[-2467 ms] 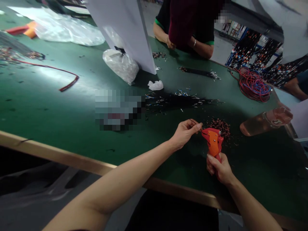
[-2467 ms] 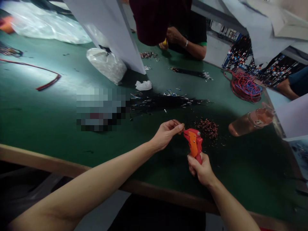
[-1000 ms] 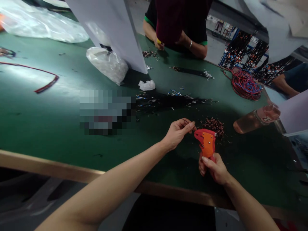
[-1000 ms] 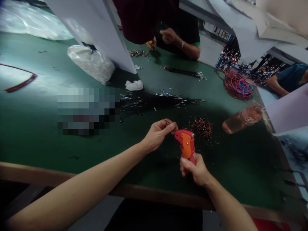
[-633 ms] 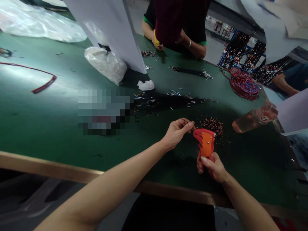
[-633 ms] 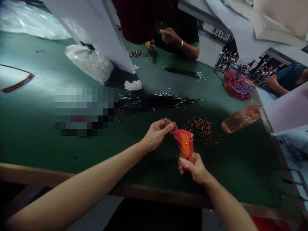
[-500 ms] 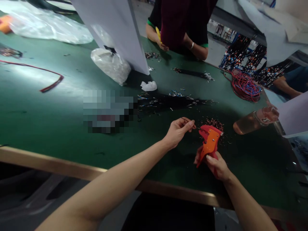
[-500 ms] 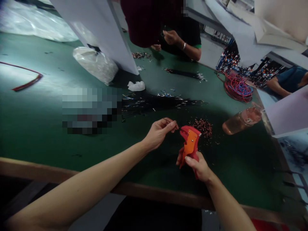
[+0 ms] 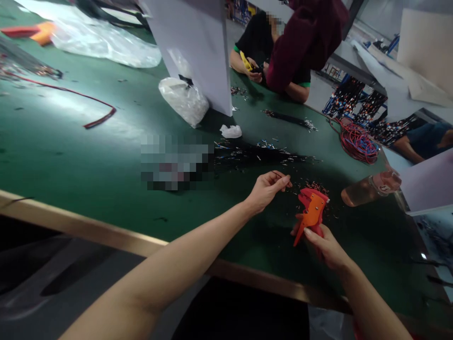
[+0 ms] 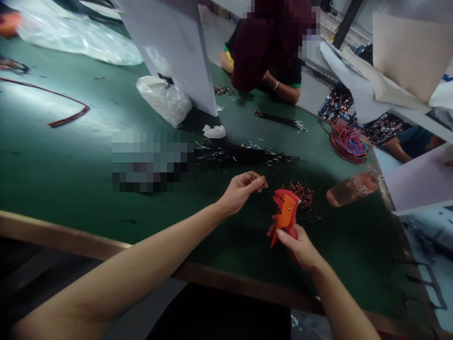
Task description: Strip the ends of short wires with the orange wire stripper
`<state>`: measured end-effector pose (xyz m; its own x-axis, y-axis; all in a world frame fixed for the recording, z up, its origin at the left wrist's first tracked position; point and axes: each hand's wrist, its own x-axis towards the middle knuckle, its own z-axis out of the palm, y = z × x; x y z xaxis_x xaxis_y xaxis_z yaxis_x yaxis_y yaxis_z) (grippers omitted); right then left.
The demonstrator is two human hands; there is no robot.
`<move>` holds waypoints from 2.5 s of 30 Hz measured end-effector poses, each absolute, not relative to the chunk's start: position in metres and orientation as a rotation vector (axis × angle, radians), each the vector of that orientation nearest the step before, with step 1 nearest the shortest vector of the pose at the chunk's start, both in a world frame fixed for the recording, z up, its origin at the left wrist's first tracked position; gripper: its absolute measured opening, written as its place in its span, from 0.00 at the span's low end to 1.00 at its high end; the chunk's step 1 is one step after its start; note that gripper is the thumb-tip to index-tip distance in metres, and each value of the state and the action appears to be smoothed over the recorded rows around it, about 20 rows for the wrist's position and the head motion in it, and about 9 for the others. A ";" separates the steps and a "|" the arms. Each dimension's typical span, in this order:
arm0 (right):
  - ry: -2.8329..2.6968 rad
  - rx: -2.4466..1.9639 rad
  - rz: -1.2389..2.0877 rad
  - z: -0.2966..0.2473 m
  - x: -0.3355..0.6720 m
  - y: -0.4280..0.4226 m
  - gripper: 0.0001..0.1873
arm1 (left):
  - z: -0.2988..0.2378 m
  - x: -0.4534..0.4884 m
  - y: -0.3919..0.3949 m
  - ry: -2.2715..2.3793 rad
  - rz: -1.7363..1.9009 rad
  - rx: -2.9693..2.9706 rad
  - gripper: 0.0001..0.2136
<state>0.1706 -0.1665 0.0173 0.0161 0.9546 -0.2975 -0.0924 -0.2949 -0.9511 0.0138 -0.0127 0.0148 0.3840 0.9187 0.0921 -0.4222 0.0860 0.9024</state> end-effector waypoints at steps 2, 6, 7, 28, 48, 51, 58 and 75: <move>-0.905 -1.394 1.409 0.020 0.169 -0.166 0.24 | 0.018 0.012 -0.011 0.585 1.102 1.073 0.15; -0.871 -1.398 1.320 0.024 0.169 -0.165 0.24 | 0.022 0.008 -0.009 0.582 1.113 1.142 0.15; -0.896 -1.390 1.316 0.025 0.170 -0.165 0.24 | 0.022 0.008 -0.009 0.580 1.110 1.157 0.14; -1.036 -1.449 1.321 0.028 0.165 -0.169 0.20 | 0.018 0.009 -0.011 0.465 1.022 1.222 0.16; -1.459 -1.828 0.860 0.038 0.198 -0.167 0.19 | 0.007 0.014 -0.005 0.659 1.190 1.155 0.14; -1.808 -1.965 0.488 0.030 0.204 -0.168 0.19 | 0.006 0.014 -0.005 0.675 1.195 1.155 0.14; -2.316 -1.964 0.133 0.017 0.174 -0.162 0.24 | 0.005 0.014 -0.014 0.716 1.189 1.332 0.12; -1.989 -1.495 -0.155 0.008 0.168 -0.111 0.19 | -0.001 0.011 -0.027 0.728 1.062 1.805 0.10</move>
<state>0.1677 -0.1109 0.0080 -0.1509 0.8221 0.5489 0.8974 0.3468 -0.2727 0.0110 -0.0275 -0.0006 0.4597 0.8105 0.3629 0.0460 -0.4299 0.9017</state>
